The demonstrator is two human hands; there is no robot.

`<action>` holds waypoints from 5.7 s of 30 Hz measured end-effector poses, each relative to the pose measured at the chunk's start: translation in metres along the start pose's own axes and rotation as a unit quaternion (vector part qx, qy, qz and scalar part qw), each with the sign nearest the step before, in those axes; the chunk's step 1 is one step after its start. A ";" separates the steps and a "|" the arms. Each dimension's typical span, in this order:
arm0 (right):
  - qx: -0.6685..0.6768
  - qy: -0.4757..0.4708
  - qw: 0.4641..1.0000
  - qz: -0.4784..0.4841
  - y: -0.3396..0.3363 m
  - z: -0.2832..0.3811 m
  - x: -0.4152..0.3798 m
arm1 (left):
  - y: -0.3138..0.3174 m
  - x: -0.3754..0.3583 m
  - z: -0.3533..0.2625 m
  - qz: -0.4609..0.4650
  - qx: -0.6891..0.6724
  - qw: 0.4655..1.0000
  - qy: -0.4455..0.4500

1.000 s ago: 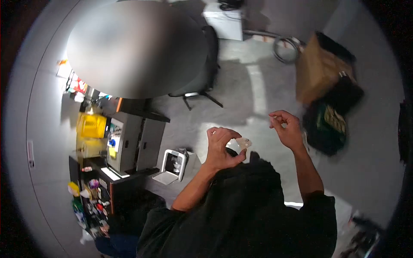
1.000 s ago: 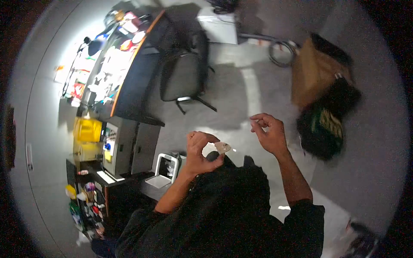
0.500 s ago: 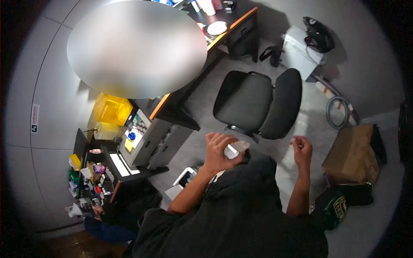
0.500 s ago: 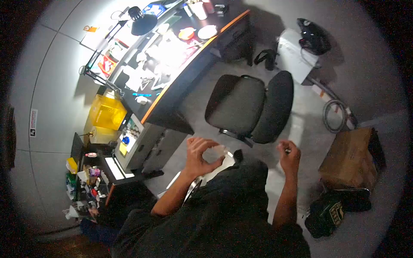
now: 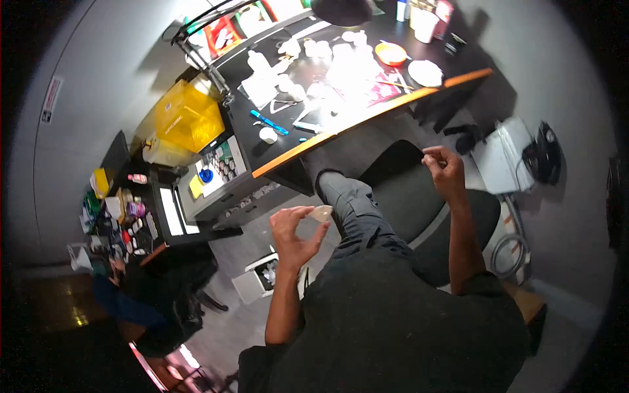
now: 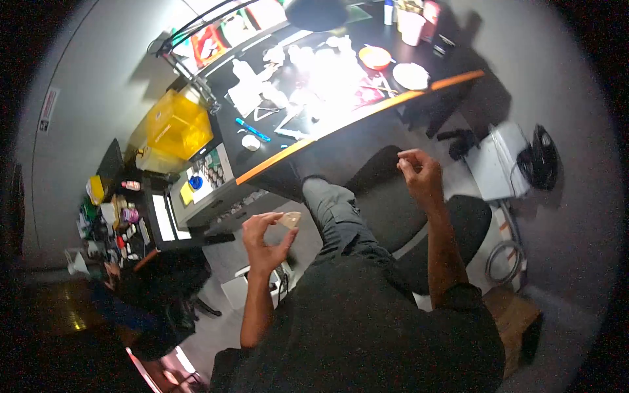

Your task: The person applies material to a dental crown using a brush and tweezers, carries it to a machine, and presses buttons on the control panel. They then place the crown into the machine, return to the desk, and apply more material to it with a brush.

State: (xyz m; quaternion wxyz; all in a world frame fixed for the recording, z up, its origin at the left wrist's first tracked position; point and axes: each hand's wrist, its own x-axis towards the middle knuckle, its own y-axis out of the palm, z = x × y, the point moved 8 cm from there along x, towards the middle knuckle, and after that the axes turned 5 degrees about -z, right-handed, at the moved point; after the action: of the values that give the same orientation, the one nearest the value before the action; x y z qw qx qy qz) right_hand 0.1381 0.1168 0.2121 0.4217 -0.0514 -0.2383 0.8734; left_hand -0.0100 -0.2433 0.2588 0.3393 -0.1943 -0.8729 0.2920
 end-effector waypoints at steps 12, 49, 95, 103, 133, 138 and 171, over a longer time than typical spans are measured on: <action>-0.098 -0.137 0.970 0.176 0.230 0.004 0.293 | 0.114 0.170 0.183 -0.093 0.024 0.982 -0.160; -0.239 -0.442 0.719 0.480 0.330 -0.018 0.303 | 0.197 0.207 0.220 -0.076 -0.094 0.977 -0.178; 0.156 -0.418 0.833 0.328 0.148 -0.051 0.322 | 0.191 0.111 0.232 -0.349 -0.181 0.914 -0.105; 0.444 -0.170 0.776 0.415 0.167 -0.081 0.329 | 0.198 0.126 0.170 -0.291 -0.140 0.942 -0.094; 0.104 -0.317 0.923 0.192 0.071 -0.105 0.351 | 0.209 0.190 0.140 -0.234 0.077 0.967 -0.062; -0.037 -0.356 0.918 0.169 0.062 -0.084 0.389 | 0.204 0.145 0.163 -0.284 -0.002 0.956 -0.076; -0.176 -0.303 0.902 0.252 0.105 -0.072 0.451 | 0.327 -0.081 0.270 -0.235 0.084 0.917 -0.313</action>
State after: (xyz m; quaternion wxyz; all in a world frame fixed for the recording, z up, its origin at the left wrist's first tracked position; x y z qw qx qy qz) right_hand -0.2034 0.4313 0.1502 0.0787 0.0842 -0.4833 0.8678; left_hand -0.0979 -0.1428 -0.1516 0.1230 0.1467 -0.9273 0.3216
